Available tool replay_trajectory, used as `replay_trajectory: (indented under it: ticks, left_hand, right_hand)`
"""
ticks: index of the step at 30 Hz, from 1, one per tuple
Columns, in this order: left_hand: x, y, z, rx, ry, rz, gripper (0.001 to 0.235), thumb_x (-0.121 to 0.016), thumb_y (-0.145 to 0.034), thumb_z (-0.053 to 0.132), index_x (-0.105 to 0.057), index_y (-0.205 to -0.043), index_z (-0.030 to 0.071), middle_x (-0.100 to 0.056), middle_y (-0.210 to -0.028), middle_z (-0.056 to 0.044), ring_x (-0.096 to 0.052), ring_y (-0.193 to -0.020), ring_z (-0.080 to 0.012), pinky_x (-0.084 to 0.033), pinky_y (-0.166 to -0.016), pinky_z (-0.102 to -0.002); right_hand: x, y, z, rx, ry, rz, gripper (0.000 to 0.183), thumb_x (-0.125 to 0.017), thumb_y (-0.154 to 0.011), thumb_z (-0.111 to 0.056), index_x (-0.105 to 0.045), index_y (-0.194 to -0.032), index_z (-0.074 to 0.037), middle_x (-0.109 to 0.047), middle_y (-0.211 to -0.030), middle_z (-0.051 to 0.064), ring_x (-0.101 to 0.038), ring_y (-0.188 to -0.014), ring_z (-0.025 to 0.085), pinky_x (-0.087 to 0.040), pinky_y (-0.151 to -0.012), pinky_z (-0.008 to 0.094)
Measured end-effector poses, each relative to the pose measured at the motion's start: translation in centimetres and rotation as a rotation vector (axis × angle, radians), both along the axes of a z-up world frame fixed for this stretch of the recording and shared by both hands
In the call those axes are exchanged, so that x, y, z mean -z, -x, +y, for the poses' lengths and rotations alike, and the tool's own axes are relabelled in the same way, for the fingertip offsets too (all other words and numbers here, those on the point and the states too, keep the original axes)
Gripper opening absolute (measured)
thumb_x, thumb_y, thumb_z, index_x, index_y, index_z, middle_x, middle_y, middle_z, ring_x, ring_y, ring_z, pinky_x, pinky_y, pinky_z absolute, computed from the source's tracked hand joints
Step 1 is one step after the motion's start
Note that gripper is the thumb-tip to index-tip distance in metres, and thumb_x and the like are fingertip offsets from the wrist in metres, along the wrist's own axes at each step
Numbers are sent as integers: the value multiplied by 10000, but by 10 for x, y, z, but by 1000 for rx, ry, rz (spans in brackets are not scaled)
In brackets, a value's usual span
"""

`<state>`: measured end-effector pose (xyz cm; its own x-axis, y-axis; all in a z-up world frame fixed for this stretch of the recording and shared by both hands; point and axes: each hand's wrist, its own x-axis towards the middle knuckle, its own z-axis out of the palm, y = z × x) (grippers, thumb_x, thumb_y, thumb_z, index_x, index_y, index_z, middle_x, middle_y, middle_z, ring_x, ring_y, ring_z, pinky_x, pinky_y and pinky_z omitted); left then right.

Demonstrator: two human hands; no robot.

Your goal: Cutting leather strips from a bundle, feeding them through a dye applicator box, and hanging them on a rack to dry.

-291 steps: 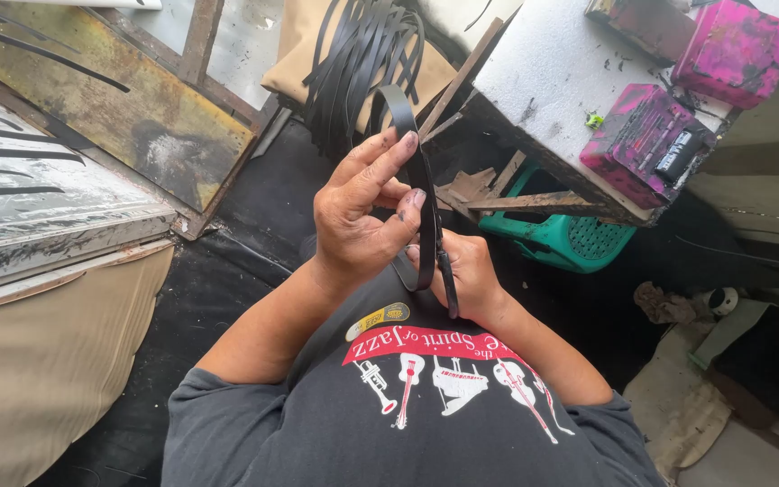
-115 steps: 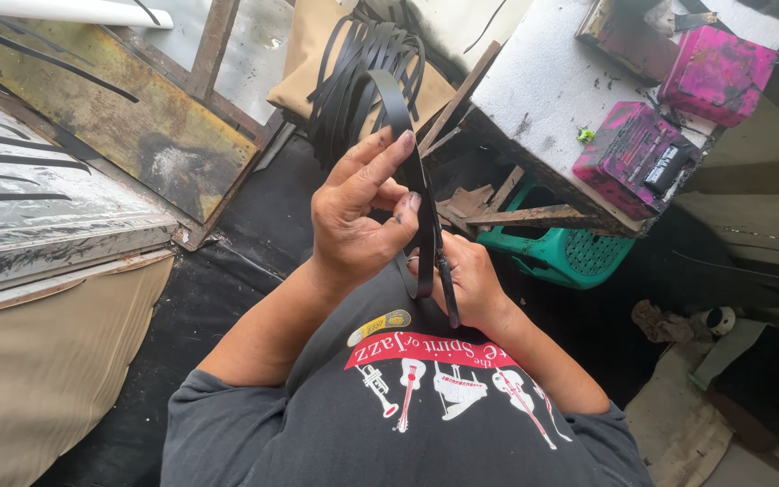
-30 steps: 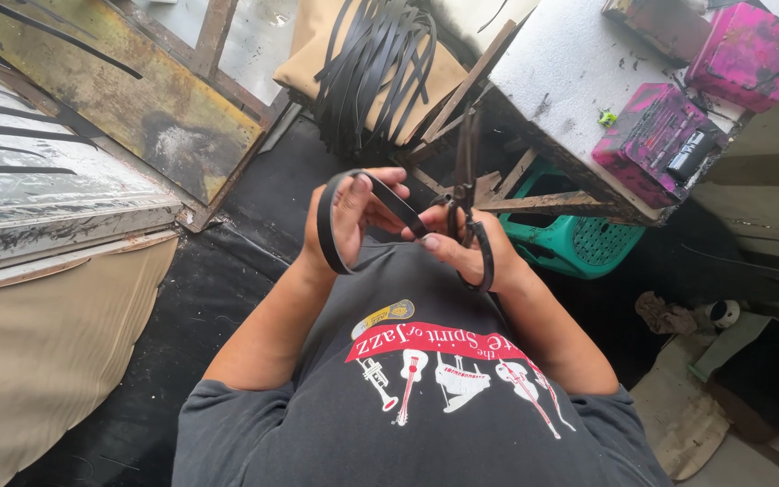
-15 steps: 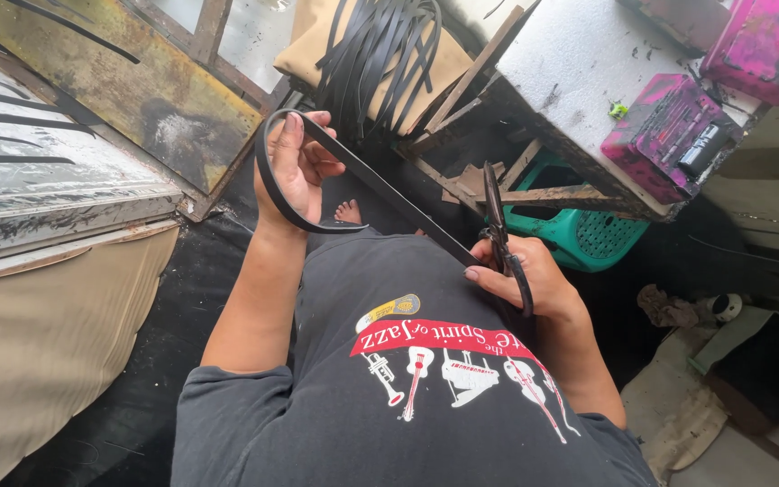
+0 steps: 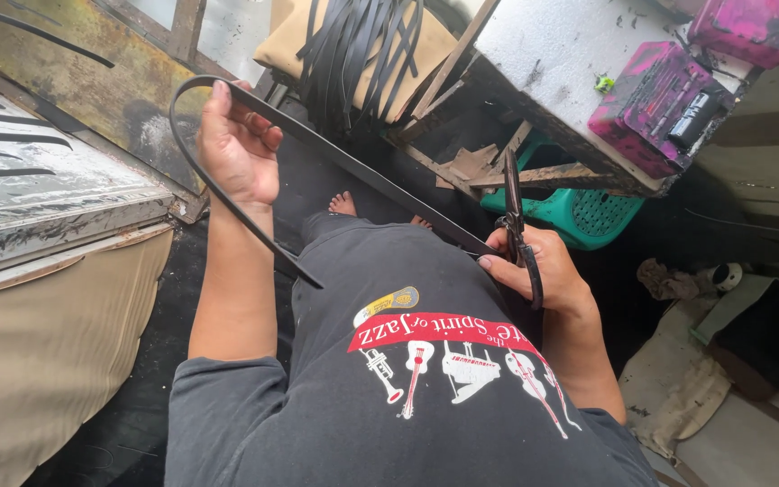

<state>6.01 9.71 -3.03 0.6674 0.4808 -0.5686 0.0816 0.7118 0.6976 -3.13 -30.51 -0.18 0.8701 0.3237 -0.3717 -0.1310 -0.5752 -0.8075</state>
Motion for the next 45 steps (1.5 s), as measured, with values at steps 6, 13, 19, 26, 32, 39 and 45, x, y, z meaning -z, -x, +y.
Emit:
replay_trajectory:
  ticks: [6, 13, 19, 26, 32, 39, 45]
  left_hand:
    - [12, 9, 6, -18, -11, 26, 249, -691, -866, 330, -737, -976, 112, -635, -801, 22, -616, -631, -117, -500, -540, -260]
    - [41, 21, 21, 28, 9, -72, 224, -683, -911, 375, -711, -970, 161, -703, -794, 57, -648, -684, -87, -635, -642, -212]
    - [47, 23, 25, -23, 57, -95, 221, -695, -896, 378, -680, -943, 163, -657, -770, 49, -639, -680, -102, -631, -643, -238]
    - [57, 28, 27, -53, 103, -85, 145, -686, -882, 317, -634, -863, 184, -630, -744, 58, -636, -677, -107, -628, -659, -249]
    - [51, 29, 22, -63, 139, -74, 176, -688, -863, 321, -614, -810, 171, -584, -687, 50, -624, -646, -111, -624, -636, -249]
    - [66, 29, 25, -70, 118, -80, 106, -687, -852, 274, -602, -844, 212, -619, -707, 67, -649, -629, -102, -636, -647, -250]
    - [71, 32, 15, -23, 112, -55, 92, -671, -866, 264, -601, -829, 217, -628, -718, 61, -658, -639, -105, -638, -670, -246]
  right_hand:
    - [-4, -1, -3, 4, 23, -14, 158, -820, -817, -228, -714, -899, -145, -630, -721, -54, -540, -618, 91, -458, -600, 249]
    - [2, -9, -6, 30, -220, -151, 140, -831, -751, -54, -770, -875, -33, -657, -641, 127, -577, -533, 190, -454, -472, 347]
    - [1, -13, -11, -44, -171, -225, 135, -830, -767, -74, -763, -883, -56, -665, -666, 104, -590, -614, 228, -476, -538, 348]
    - [15, -8, -34, 43, -144, -161, 119, -831, -755, -80, -769, -855, -65, -665, -656, 101, -558, -568, 163, -440, -485, 324]
    - [13, -8, -39, 112, -135, -139, 109, -821, -752, -45, -752, -835, -52, -624, -615, 88, -532, -437, 134, -400, -399, 271]
    - [15, -4, -49, 158, -105, -141, 119, -825, -731, -12, -750, -819, -37, -592, -594, 103, -534, -361, 140, -367, -334, 278]
    - [10, -2, -57, 199, -121, -115, 135, -799, -732, 2, -739, -850, -20, -570, -555, 87, -503, -330, 128, -356, -320, 261]
